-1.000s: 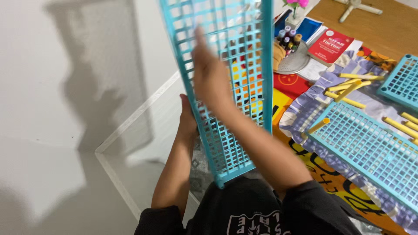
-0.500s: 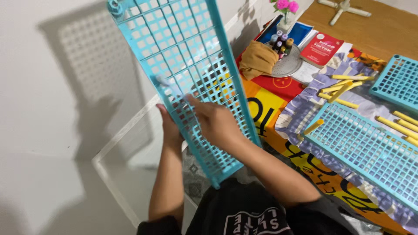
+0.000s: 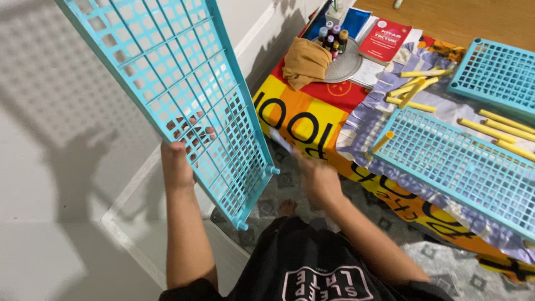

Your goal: The person assembles a plastic basket by inserting yellow rods into the holes of blue plastic panels. They use a toothbrush to clean the edges of the panels and then insert the rods to connect the pieces together.

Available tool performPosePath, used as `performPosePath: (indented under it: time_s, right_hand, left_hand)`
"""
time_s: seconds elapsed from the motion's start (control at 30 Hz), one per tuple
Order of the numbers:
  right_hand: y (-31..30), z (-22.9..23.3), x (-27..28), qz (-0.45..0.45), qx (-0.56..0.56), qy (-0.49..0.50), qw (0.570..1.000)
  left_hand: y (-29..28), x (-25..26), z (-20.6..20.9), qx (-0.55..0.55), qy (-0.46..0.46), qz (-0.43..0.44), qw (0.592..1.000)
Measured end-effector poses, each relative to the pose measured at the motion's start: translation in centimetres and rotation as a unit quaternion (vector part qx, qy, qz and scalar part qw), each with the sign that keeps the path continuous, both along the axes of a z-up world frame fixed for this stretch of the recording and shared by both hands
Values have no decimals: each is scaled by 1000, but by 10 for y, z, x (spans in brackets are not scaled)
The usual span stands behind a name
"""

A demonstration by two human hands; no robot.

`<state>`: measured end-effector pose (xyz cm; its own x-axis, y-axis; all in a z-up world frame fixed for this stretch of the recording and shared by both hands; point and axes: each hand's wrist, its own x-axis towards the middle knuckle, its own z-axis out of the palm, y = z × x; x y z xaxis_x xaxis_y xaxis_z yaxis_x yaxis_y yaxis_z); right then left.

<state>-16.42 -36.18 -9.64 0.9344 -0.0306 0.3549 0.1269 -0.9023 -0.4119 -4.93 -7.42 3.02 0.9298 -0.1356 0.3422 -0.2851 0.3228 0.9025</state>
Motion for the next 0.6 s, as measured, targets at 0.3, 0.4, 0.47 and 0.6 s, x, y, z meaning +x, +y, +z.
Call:
performPosePath:
  time_s: [0.3, 0.4, 0.47, 0.6]
  right_hand:
    - [-42, 150, 134, -13, -91, -322, 942]
    - [-34, 164, 148, -14, -100, -273, 957]
    - [-18, 159, 140, -27, -35, -201, 979]
    - [4, 145, 97, 84, 165, 38, 982]
  left_hand:
    - [3, -62, 28, 81, 53, -52, 994]
    - [9, -69, 28, 96, 36, -50, 993]
    - [10, -69, 26, 105, 41, -42, 993]
    - [7, -56, 16, 134, 108, 8, 985]
